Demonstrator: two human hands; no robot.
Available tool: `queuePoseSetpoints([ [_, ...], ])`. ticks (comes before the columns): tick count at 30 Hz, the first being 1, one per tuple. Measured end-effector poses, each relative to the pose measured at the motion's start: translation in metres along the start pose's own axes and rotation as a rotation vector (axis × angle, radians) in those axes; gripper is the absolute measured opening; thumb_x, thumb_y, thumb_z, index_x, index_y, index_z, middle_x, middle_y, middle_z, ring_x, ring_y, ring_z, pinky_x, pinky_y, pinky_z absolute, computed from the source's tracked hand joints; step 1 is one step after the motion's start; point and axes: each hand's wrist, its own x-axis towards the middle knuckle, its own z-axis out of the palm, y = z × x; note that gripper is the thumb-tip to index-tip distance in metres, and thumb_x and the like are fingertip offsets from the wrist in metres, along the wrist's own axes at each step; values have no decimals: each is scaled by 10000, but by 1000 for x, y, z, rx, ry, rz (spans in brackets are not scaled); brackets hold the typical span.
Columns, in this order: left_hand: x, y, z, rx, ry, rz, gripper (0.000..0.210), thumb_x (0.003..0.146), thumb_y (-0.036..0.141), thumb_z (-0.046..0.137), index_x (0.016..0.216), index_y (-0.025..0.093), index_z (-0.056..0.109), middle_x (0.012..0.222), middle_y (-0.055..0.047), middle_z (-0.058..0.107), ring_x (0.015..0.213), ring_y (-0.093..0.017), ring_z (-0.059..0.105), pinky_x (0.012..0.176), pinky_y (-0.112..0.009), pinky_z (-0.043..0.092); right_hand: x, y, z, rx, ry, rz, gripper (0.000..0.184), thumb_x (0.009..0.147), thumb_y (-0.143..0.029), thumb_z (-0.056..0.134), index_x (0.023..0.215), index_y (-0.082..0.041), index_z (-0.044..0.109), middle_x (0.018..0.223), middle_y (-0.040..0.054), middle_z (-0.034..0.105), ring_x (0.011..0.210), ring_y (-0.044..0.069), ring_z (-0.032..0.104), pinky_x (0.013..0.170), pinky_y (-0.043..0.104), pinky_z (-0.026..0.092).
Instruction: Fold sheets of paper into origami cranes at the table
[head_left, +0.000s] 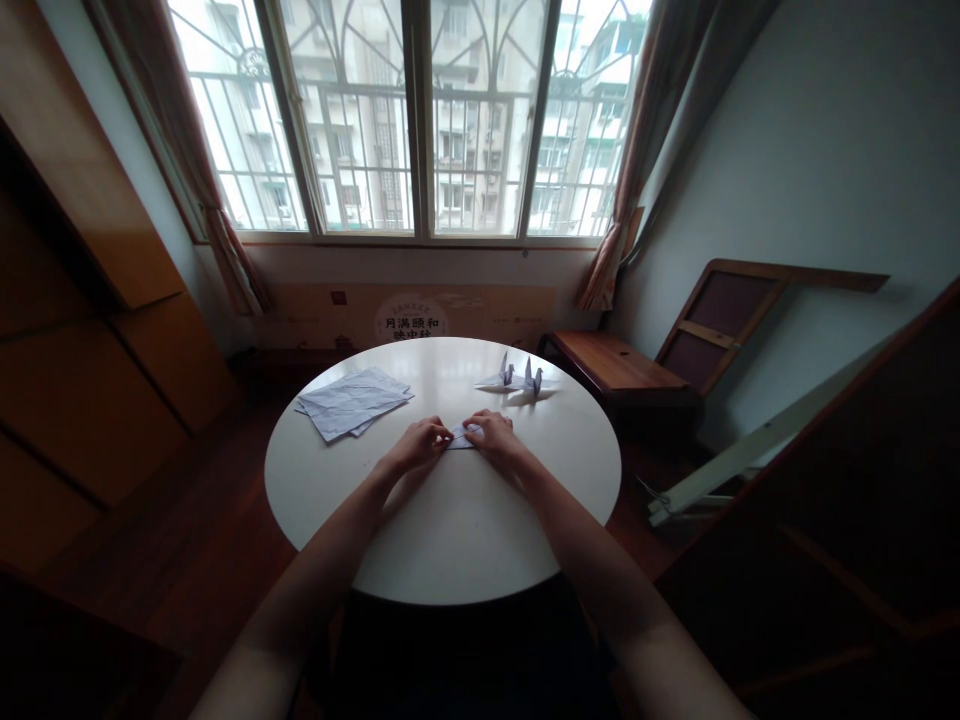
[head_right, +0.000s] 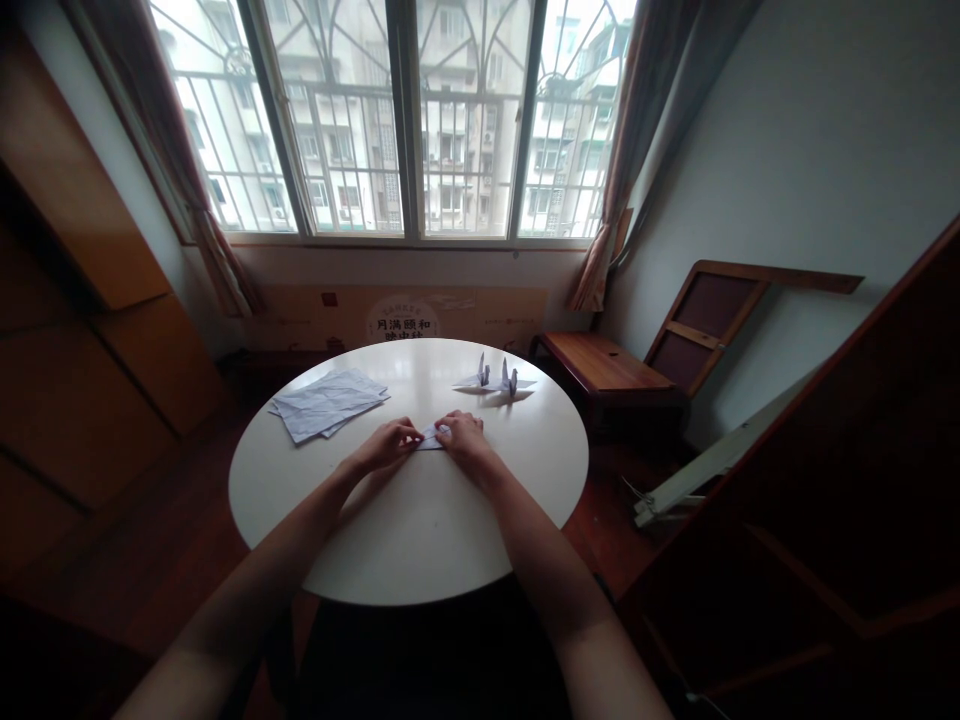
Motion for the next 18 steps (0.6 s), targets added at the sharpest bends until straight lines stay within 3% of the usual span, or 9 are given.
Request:
queuePoseSetpoints([
  [8, -2, -2, -10, 65, 54, -99, 192, 829, 243, 580, 870, 238, 767, 954, -39, 666, 821, -164, 623, 764, -255, 471, 4, 5, 2, -19, 17, 103, 298, 866, -390, 571, 1119, -289, 690, 1246, 69, 588, 1162, 277, 493, 983, 426, 310],
  [18, -4, -1, -16, 30, -11, -109, 139, 764, 245, 621, 804, 214, 750, 900, -22, 676, 775, -154, 625, 670, -228, 455, 4, 6, 2, -20, 6, 99, 308, 866, -393, 557, 1125, -285, 685, 1256, 73, 585, 1175, 288, 483, 1007, 458, 295],
])
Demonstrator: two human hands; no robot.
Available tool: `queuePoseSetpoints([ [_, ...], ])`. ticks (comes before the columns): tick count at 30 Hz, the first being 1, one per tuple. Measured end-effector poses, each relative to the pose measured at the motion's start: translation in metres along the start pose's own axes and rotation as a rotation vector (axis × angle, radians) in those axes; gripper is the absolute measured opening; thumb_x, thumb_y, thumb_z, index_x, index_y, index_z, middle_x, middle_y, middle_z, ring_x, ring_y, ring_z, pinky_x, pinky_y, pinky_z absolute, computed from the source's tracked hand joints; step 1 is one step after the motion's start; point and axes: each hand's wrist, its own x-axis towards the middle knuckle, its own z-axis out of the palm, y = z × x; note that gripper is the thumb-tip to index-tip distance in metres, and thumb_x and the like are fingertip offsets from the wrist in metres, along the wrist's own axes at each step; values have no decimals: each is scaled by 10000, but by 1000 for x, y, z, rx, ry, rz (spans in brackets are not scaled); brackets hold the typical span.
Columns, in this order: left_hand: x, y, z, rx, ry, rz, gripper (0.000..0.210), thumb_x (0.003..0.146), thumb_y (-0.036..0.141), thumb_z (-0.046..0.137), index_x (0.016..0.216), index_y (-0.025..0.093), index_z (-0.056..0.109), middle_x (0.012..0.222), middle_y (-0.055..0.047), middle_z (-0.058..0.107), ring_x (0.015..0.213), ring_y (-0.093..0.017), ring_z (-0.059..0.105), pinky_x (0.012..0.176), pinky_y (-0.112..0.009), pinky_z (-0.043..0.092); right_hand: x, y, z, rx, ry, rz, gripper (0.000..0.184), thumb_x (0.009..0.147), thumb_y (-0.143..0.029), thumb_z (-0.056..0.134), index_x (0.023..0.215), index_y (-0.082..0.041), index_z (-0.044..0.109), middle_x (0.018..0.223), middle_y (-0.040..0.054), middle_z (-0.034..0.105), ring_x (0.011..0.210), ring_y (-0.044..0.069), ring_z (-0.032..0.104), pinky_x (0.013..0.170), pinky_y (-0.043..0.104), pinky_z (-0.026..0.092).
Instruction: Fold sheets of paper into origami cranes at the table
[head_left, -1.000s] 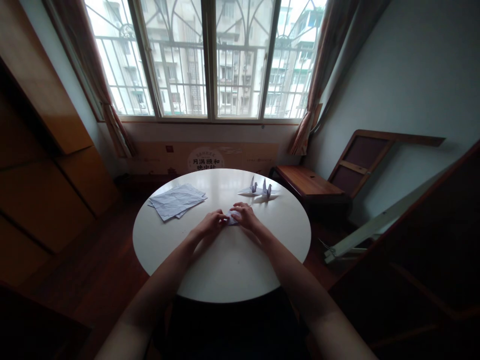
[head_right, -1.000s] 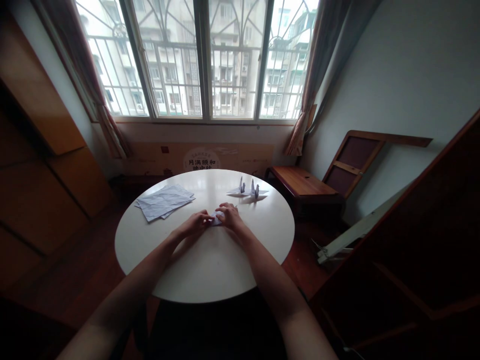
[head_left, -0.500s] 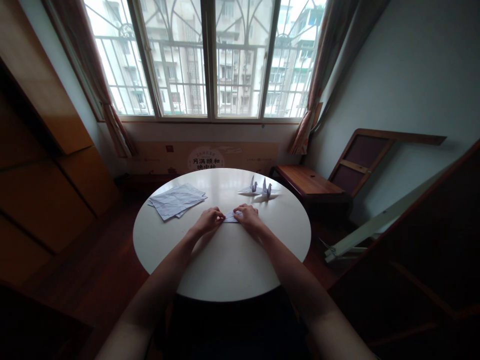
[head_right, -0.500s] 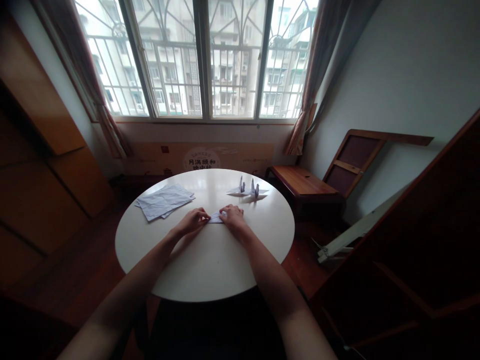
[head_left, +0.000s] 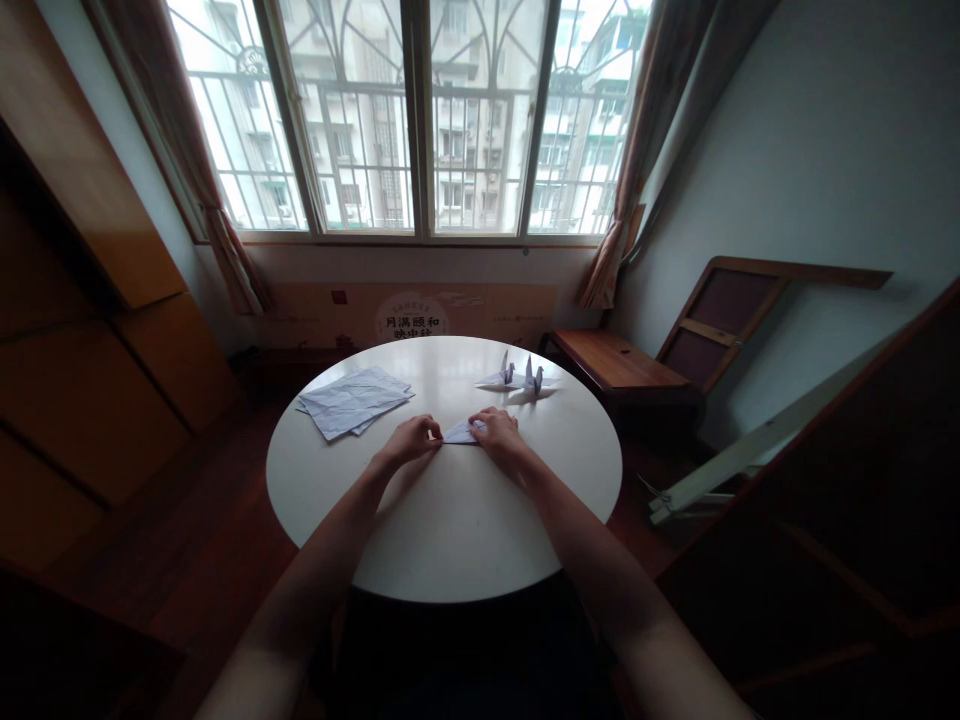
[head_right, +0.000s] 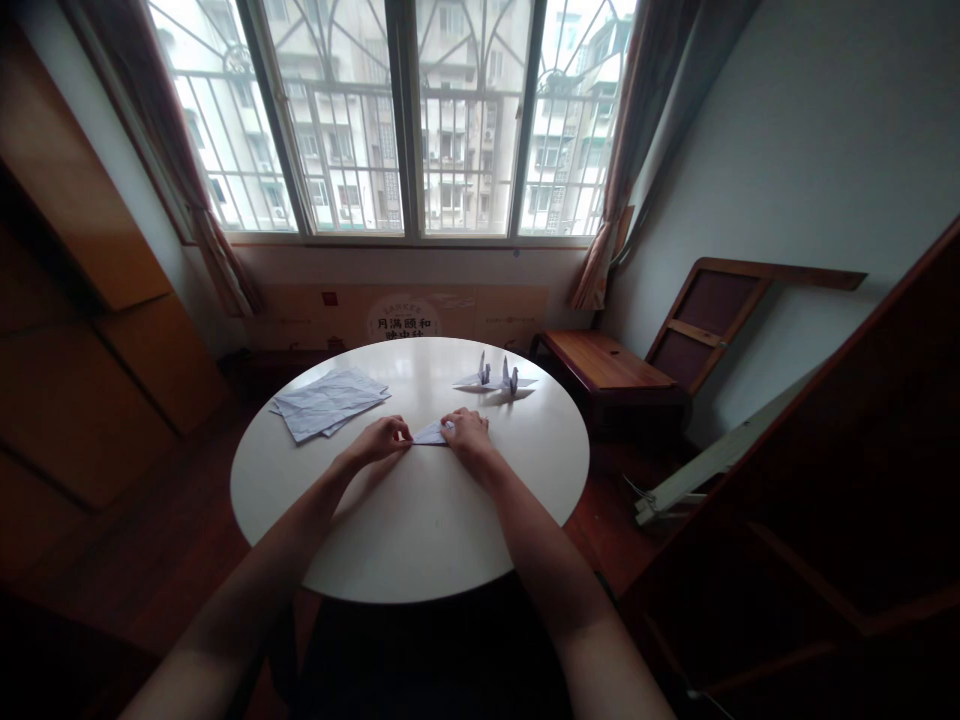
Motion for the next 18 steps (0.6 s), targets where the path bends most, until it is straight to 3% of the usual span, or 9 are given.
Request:
queuePoseSetpoints([
  [9, -1, -8, -9, -11, -21, -78, 136, 711, 227, 642, 791, 214, 751, 917, -23, 701, 809, -170, 637, 699, -226, 469, -1, 0, -1, 0, -7, 6, 315, 872, -403, 549, 1133, -287, 681, 1262, 73, 579, 1169, 285, 480, 1007, 455, 295],
  [14, -4, -12, -19, 17, -68, -117, 138, 694, 238, 644, 784, 206, 742, 818, -20, 700, 764, -177, 634, 643, -228, 446, -2, -1, -3, 10, -7, 0, 312, 878, -407, 542, 1128, -285, 682, 1261, 70, 580, 1175, 281, 478, 1011, 446, 294],
  [18, -4, -9, -20, 62, 37, -138, 174, 768, 240, 575, 837, 203, 730, 850, -29, 692, 772, -173, 627, 661, -240, 440, -2, 0, -2, 8, -4, 3, 310, 873, -400, 546, 1124, -283, 684, 1263, 73, 578, 1170, 287, 480, 999, 450, 304],
])
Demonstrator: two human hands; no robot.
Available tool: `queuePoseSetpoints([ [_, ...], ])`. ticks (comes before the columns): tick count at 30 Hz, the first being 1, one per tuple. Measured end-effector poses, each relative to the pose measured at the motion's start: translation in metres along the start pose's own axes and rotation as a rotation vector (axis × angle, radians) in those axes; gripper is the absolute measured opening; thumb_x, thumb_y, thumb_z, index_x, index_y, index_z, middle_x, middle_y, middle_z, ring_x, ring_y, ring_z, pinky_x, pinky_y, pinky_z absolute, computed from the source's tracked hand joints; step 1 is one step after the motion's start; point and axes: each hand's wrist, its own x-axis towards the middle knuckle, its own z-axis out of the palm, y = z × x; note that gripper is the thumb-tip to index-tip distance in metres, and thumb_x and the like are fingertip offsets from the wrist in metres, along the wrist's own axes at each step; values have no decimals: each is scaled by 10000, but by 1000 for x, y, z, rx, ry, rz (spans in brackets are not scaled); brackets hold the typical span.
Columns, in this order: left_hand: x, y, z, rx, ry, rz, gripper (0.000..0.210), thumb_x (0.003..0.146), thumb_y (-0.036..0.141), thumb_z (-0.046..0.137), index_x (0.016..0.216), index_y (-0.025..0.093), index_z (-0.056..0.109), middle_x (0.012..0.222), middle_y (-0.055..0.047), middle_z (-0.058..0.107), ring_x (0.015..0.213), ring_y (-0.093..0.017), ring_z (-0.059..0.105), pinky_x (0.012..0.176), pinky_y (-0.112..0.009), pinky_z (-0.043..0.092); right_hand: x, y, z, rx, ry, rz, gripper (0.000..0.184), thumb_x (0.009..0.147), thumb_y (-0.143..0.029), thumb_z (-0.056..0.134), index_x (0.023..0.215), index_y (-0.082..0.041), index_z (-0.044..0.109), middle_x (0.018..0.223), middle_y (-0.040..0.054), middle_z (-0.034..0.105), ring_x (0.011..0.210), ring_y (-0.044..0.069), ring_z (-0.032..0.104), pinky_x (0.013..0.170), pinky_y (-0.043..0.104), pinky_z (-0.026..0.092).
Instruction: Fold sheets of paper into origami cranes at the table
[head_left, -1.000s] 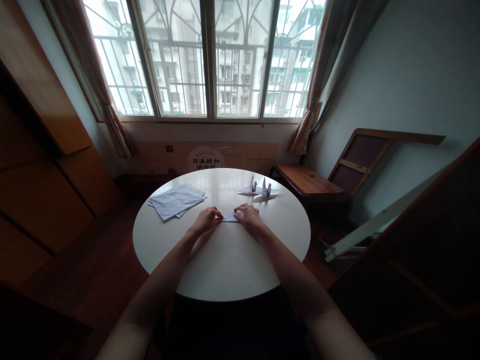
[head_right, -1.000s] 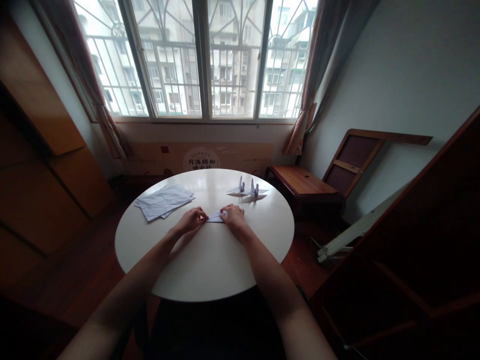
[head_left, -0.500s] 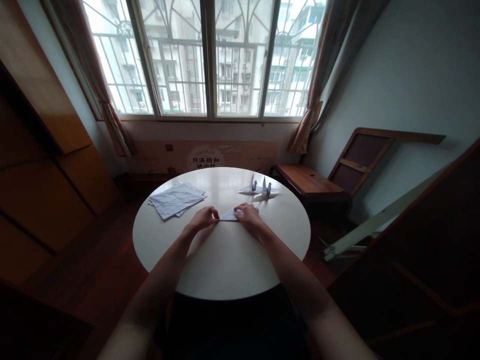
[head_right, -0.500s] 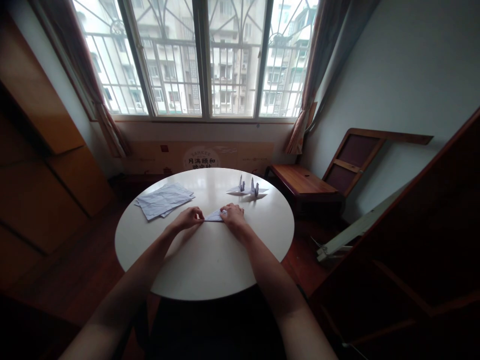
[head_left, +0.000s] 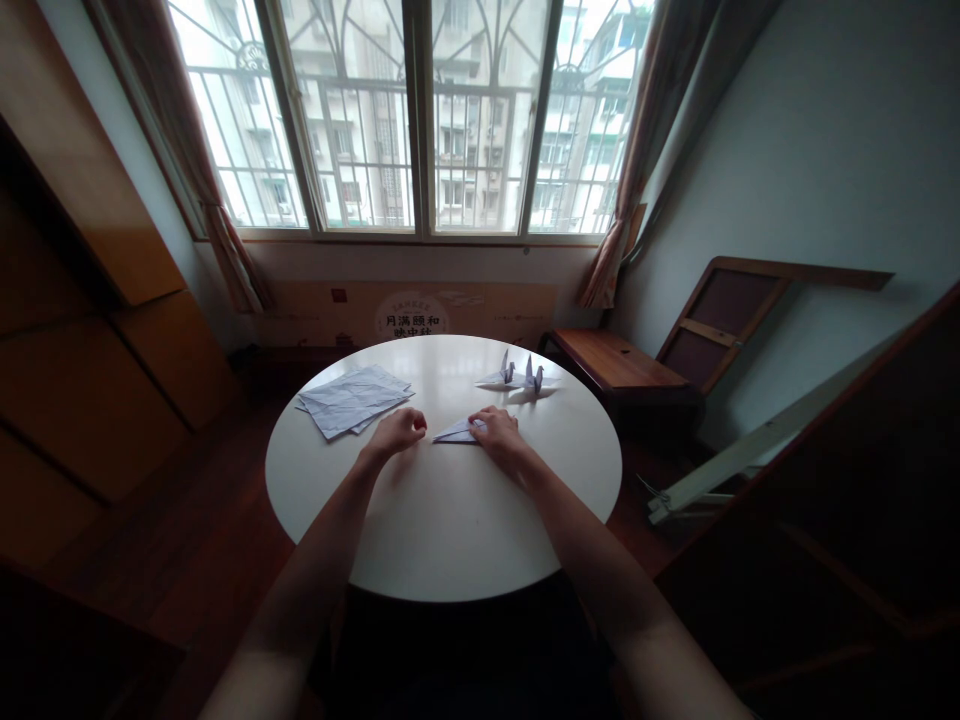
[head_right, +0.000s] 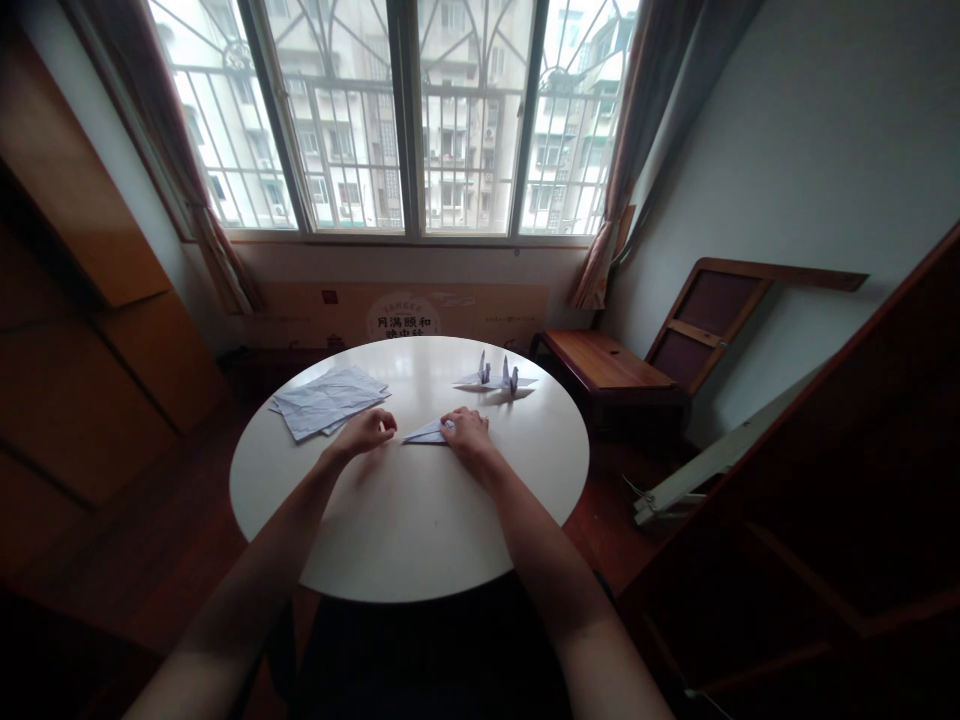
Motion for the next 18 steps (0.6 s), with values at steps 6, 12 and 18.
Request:
queuePoseSetpoints([
  [6, -1, 20, 14, -22, 61, 82, 223, 851, 329, 542, 901, 216, 728, 927, -42, 670, 805, -171, 627, 699, -247, 456, 2, 1, 2, -8, -8, -4, 324, 864, -408, 549, 1134, -288, 681, 1271, 70, 574, 1172, 293, 476, 993, 452, 311],
  [12, -3, 25, 18, 16, 22, 85, 156, 796, 244, 586, 836, 227, 736, 886, -27, 679, 802, -182, 630, 724, -258, 459, 1, -1, -1, -14, -14, 0, 322, 861, -393, 552, 1137, -285, 678, 1271, 73, 572, 1173, 297, 479, 984, 456, 318],
  [18, -4, 22, 13, 19, 3, 31, 138, 778, 256, 611, 827, 218, 734, 864, -31, 687, 820, -196, 626, 731, -268, 462, 0, 0, 0, -11, -6, -5, 327, 869, -412, 543, 1140, -289, 678, 1261, 71, 573, 1167, 292, 478, 991, 450, 309],
])
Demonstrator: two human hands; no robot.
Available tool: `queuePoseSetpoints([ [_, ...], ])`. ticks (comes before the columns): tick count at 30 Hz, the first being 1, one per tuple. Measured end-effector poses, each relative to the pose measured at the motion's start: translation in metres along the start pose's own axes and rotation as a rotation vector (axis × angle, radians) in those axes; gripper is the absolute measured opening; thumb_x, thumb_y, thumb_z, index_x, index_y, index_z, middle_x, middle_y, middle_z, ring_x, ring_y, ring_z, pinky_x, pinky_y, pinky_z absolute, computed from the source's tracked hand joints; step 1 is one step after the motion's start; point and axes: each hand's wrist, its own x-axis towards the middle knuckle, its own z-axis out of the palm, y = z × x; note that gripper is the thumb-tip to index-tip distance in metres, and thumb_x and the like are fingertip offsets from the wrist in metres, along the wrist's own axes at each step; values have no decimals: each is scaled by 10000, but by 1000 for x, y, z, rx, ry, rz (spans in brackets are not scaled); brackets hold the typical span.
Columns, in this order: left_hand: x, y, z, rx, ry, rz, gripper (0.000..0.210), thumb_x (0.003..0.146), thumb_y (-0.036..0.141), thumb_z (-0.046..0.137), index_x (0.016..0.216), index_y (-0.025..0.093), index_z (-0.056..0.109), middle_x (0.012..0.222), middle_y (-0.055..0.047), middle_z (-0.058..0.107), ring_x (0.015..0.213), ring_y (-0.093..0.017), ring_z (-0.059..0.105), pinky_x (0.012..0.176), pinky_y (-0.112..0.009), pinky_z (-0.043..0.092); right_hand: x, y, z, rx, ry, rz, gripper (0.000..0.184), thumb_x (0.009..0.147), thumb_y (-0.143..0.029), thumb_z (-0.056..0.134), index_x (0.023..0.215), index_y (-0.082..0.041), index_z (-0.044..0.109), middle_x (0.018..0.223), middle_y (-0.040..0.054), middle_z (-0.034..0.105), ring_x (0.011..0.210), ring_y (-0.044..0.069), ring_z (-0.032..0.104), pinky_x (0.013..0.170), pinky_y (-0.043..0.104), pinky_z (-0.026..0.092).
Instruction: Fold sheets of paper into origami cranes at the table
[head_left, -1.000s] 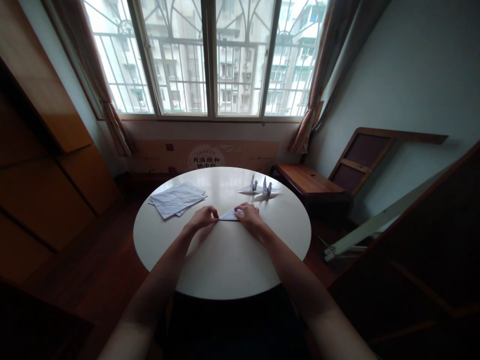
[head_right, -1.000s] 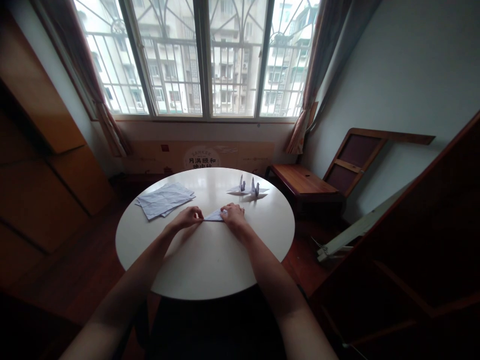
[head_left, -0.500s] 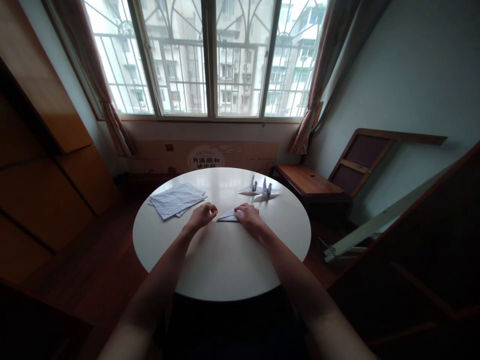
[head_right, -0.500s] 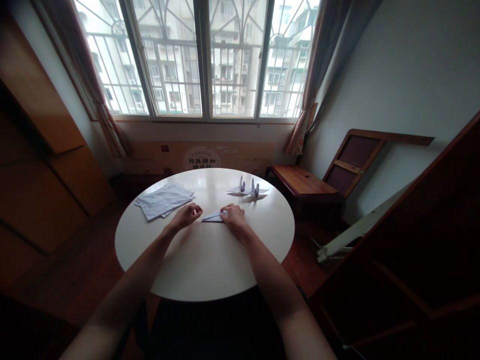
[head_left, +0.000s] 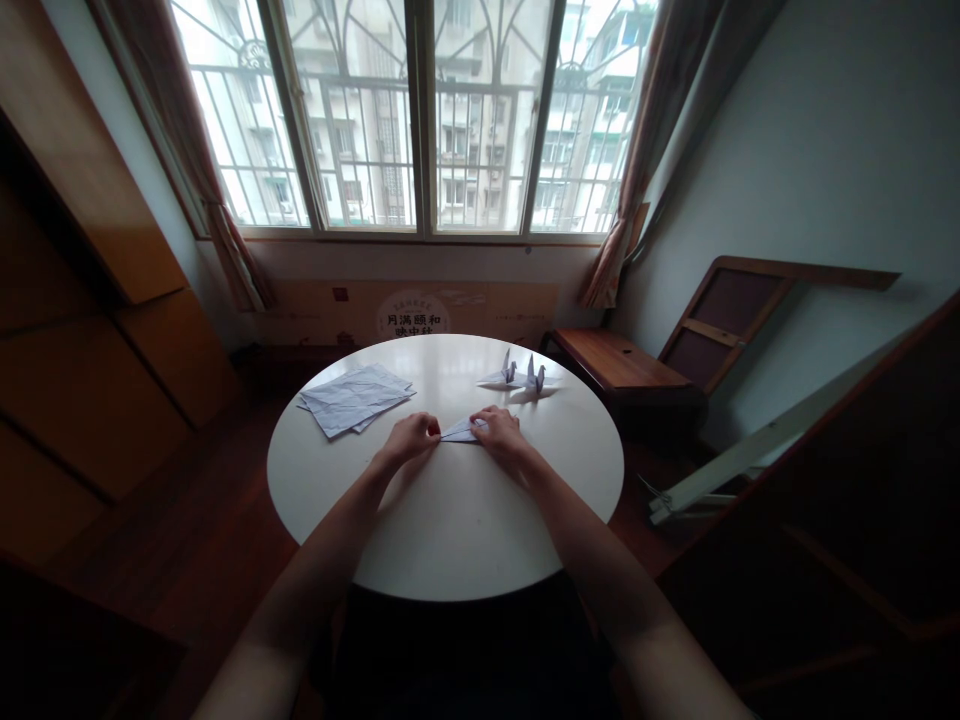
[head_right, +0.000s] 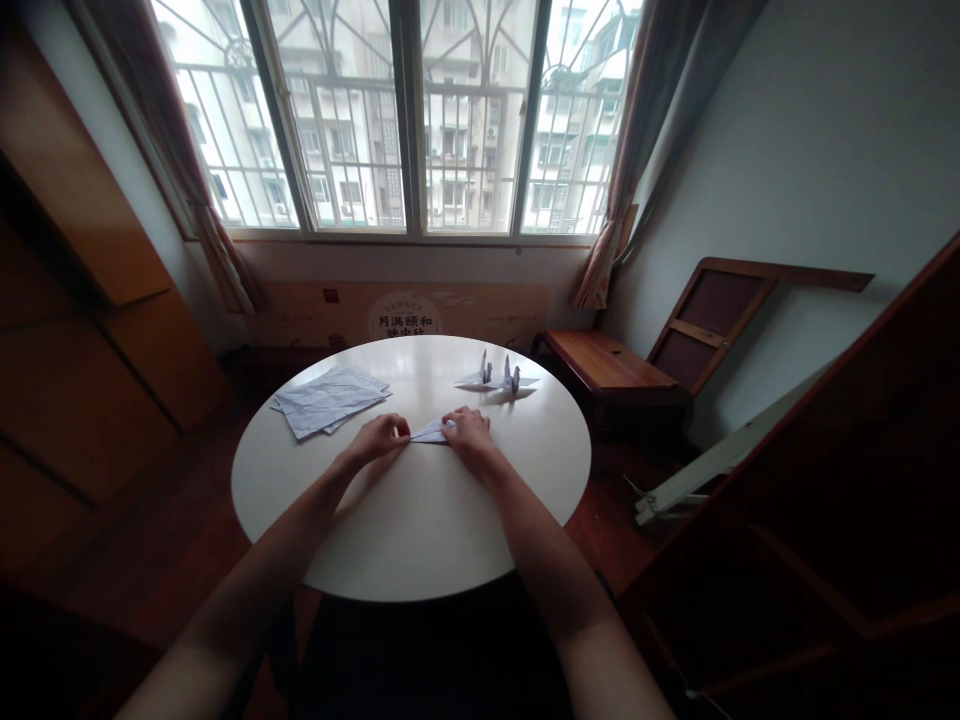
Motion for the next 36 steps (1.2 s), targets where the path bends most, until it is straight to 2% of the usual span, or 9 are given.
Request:
queuePoseSetpoints([
  [3, 2, 0, 2, -23, 89, 60, 150, 800, 253, 601, 854, 212, 736, 916, -41, 676, 834, -188, 625, 771, -277, 469, 0, 0, 0, -9, -5, -7, 359, 863, -449, 550, 1161, -292, 675, 1262, 78, 565, 1161, 300, 473, 987, 450, 311],
  [6, 5, -2, 9, -97, 156, 205, 164, 818, 243, 605, 913, 215, 736, 978, -52, 667, 904, -188, 621, 840, -288, 464, -2, -1, -1, -34, -24, -36, 421, 854, -525, 549, 1193, -304, 666, 1263, 93, 551, 1154, 313, 466, 978, 449, 314],
  [9, 8, -5, 18, -159, 129, 317, 179, 830, 243, 616, 963, 221, 734, 997, -58, 677, 940, -193, 620, 869, -297, 463, -3, -4, -1, -47, -53, -90, 435, 866, -554, 526, 1211, -324, 658, 1256, 94, 546, 1153, 309, 458, 972, 434, 316],
  [13, 9, -13, 27, -218, 73, 391, 173, 851, 255, 604, 944, 214, 744, 978, -62, 693, 891, -183, 633, 841, -286, 474, -4, -7, 3, -42, -60, -145, 381, 913, -488, 483, 1231, -348, 639, 1277, 73, 529, 1190, 282, 430, 995, 406, 291],
  [17, 12, -21, 32, -246, 64, 407, 144, 842, 243, 620, 889, 217, 754, 958, -54, 700, 855, -173, 639, 824, -277, 477, -3, -4, 3, -53, -71, -101, 439, 904, -471, 500, 1317, -335, 566, 1323, 90, 487, 1244, 296, 386, 1034, 421, 244],
  [23, 14, -22, 33, -273, 55, 408, 133, 833, 244, 628, 872, 215, 752, 947, -50, 707, 835, -166, 646, 816, -274, 483, -3, 8, -3, -45, -25, 23, 745, 791, -606, 596, 1430, -267, 421, 1348, 130, 446, 1253, 311, 374, 1043, 406, 237],
  [29, 12, -15, 27, -287, 15, 334, 189, 829, 322, 625, 886, 191, 750, 927, -62, 720, 827, -175, 655, 787, -265, 490, 1, 20, -9, -80, 72, 186, 864, 694, -642, 683, 1424, -262, 420, 1374, 142, 417, 1264, 368, 346, 1034, 460, 229],
  [33, 11, -10, 25, -383, -97, 222, 344, 901, 363, 525, 1148, 172, 670, 762, -29, 726, 576, -128, 626, 639, -242, 495, 5, 20, -12, -96, 163, 172, 750, 690, -525, 745, 1349, -257, 507, 1289, 139, 489, 1189, 352, 422, 971, 465, 312],
  [36, 11, -9, 24, -328, -26, 252, 315, 884, 301, 551, 1155, 193, 670, 806, -29, 726, 595, -124, 630, 662, -248, 504, 7, 17, -11, -29, 107, 36, 423, 739, -368, 734, 1135, -242, 657, 1102, 98, 606, 1072, 293, 516, 899, 406, 387],
])
